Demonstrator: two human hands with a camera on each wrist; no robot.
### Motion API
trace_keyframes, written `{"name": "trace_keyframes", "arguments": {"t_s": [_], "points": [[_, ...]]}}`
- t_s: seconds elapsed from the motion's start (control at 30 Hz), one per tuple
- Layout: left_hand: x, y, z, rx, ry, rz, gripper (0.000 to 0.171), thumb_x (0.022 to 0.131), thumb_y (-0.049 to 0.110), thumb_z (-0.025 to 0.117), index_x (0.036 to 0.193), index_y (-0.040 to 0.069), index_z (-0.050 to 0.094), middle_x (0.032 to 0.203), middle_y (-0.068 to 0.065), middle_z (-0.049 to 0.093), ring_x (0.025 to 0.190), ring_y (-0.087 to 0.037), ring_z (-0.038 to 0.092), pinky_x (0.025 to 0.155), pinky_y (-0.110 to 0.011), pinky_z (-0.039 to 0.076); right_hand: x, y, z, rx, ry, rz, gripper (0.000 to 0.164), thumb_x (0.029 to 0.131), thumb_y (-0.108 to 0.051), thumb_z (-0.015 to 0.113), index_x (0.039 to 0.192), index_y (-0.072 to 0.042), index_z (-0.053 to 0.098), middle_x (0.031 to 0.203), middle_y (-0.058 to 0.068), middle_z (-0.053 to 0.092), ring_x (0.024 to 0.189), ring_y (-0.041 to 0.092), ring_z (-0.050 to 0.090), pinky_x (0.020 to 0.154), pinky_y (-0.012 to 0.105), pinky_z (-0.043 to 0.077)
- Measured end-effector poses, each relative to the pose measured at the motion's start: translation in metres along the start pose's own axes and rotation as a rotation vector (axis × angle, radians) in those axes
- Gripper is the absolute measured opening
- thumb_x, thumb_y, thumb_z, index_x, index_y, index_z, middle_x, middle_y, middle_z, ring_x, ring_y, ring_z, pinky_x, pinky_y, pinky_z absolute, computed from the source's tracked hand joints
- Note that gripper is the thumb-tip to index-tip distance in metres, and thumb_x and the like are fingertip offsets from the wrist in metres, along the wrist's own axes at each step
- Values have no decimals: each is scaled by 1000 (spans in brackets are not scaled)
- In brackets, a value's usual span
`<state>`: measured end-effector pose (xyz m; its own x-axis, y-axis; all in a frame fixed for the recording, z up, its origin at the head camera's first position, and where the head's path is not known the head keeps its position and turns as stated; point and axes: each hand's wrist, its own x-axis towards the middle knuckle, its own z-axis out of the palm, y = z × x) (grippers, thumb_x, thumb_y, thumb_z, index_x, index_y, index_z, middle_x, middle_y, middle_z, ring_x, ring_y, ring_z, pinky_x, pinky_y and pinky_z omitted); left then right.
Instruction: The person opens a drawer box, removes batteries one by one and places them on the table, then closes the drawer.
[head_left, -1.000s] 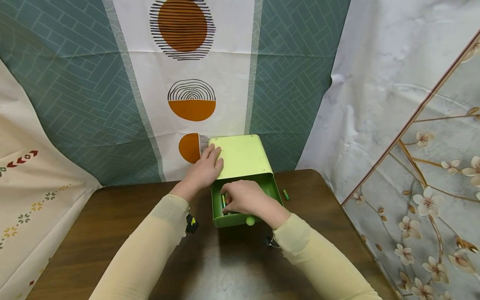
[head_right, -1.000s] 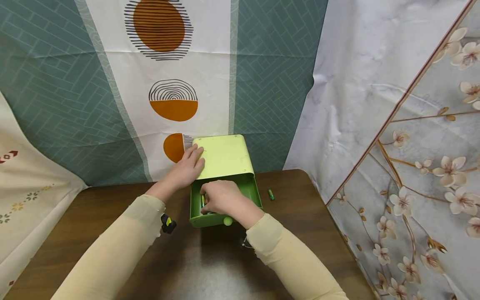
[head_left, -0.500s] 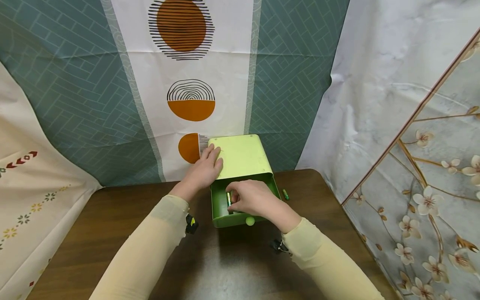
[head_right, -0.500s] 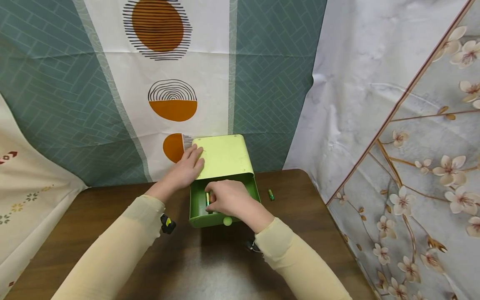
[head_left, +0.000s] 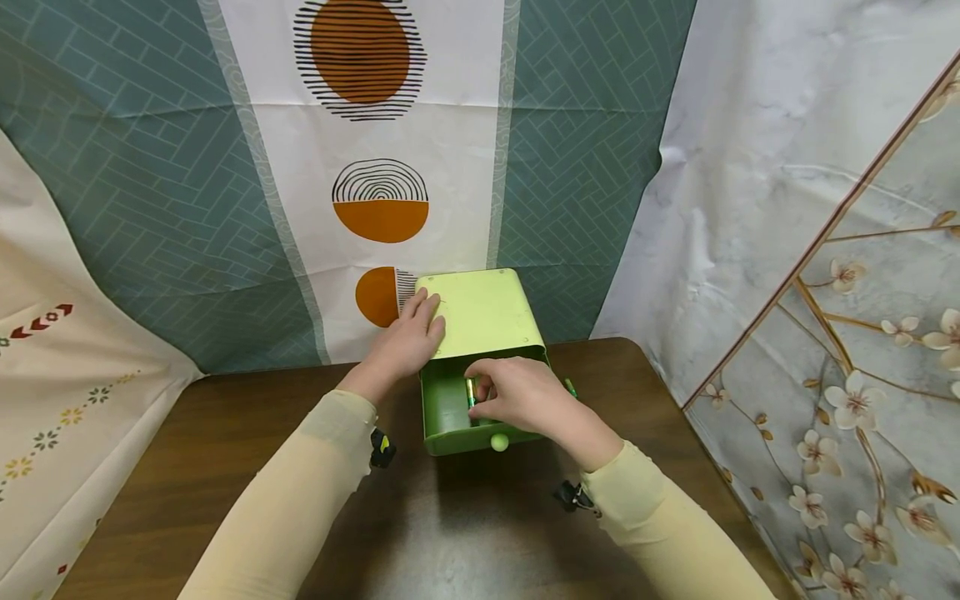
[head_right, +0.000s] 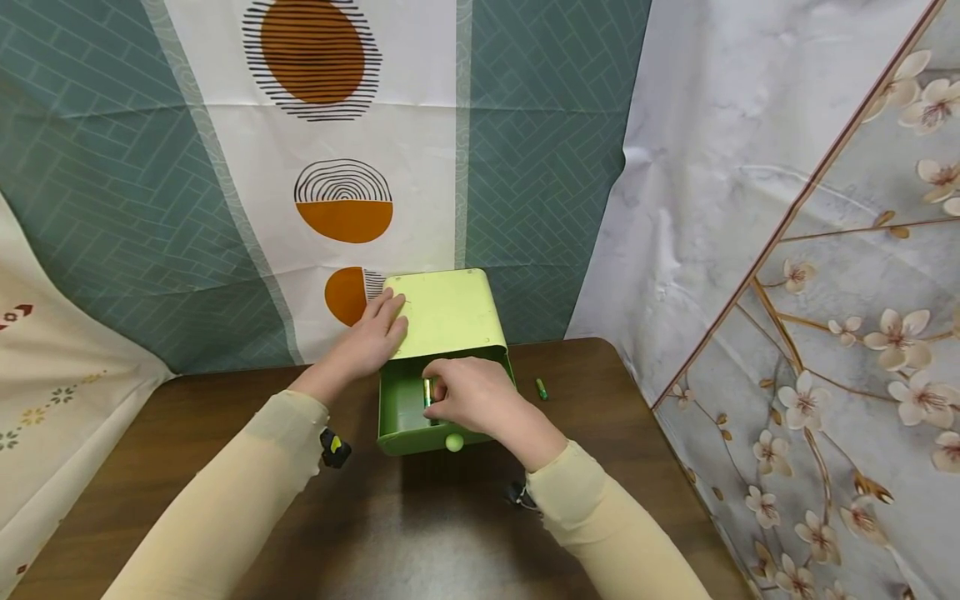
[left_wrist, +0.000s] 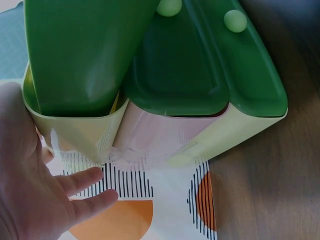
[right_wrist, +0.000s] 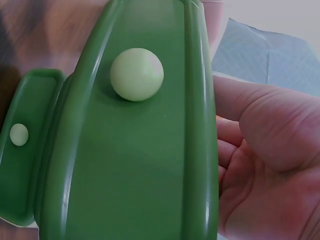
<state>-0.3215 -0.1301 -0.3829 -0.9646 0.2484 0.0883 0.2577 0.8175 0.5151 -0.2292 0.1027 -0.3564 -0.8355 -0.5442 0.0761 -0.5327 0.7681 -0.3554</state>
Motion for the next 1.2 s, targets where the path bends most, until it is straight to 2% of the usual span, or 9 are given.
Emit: {"name": "trace_keyframes", "arguments": {"t_s": [0.17, 0.4, 0.63, 0.8, 1.2], "points": [[0, -1, 0, -3, 5, 2, 67, 119, 50, 26, 179, 20, 22, 186, -4, 4, 162, -40, 33, 124, -64, 35, -5, 2, -4, 8, 19, 14, 48, 93, -31, 93, 135, -17, 76, 92, -19, 71, 82, 4, 65, 80, 33, 56], [1, -3, 1, -7, 5, 2, 67, 119, 50, 25, 179, 20, 21, 186, -4, 3, 163, -40, 32, 126, -63, 33, -11, 8, -7, 33, 42, 19, 43, 92, -29, 93, 128, -17, 76, 89, -21, 69, 73, 1, 60, 74, 32, 53], [1, -2, 0, -6, 5, 16, 67, 119, 47, 24, 179, 18, 21, 186, -6, 5, 161, -42, 35, 125, -62, 34, -18, 14, -9, 61, 69, 32, 44, 92, -28, 92, 131, -16, 76, 90, -21, 68, 74, 0, 60, 76, 32, 53], [0, -3, 0, -17, -6, 18, 67, 119, 47, 24, 179, 19, 20, 186, -5, 3, 164, -40, 30, 126, -62, 32, -25, 19, -13, 82, 81, 41, 48, 94, -28, 91, 136, -13, 75, 93, -20, 69, 76, 1, 61, 77, 34, 53], [1, -4, 0, -23, -9, 20, 67, 119, 49, 25, 179, 19, 20, 186, -4, 3, 165, -39, 27, 127, -62, 31, -39, 35, -22, 52, 144, 77, 50, 95, -28, 90, 140, -13, 74, 95, -19, 70, 83, 2, 65, 78, 35, 53]]}}
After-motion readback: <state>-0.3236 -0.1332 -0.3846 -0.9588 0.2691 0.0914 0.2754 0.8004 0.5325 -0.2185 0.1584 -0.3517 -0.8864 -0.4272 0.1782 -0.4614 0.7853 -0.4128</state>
